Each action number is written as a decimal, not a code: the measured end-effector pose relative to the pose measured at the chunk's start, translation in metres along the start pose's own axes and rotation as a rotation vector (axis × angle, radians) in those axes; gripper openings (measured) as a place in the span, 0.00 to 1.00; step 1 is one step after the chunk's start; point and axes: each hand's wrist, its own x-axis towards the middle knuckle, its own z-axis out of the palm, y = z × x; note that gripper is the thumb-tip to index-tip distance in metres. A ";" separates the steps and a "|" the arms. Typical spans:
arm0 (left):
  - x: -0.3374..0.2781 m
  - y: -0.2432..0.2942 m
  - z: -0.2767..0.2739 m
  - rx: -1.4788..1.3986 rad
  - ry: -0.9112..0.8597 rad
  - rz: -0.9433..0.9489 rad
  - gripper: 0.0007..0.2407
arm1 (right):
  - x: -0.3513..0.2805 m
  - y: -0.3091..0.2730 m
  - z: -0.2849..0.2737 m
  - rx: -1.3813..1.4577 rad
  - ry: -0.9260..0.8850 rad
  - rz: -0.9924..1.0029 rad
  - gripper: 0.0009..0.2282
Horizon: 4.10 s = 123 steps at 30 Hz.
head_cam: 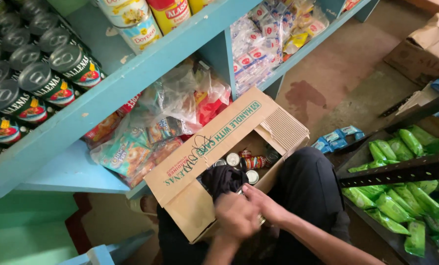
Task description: The person is wiping canned sardines with a cloth and then restocking them onto a grocery store shelf.
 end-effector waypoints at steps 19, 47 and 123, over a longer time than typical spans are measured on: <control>-0.002 0.001 -0.031 -0.705 0.364 -0.739 0.13 | -0.013 -0.072 0.032 0.318 0.184 0.028 0.14; 0.007 -0.058 -0.009 0.050 0.483 -0.337 0.19 | -0.021 -0.064 0.044 0.417 0.316 0.303 0.23; 0.009 0.020 -0.015 0.087 0.336 -0.280 0.16 | -0.043 -0.069 0.053 0.108 0.080 0.171 0.16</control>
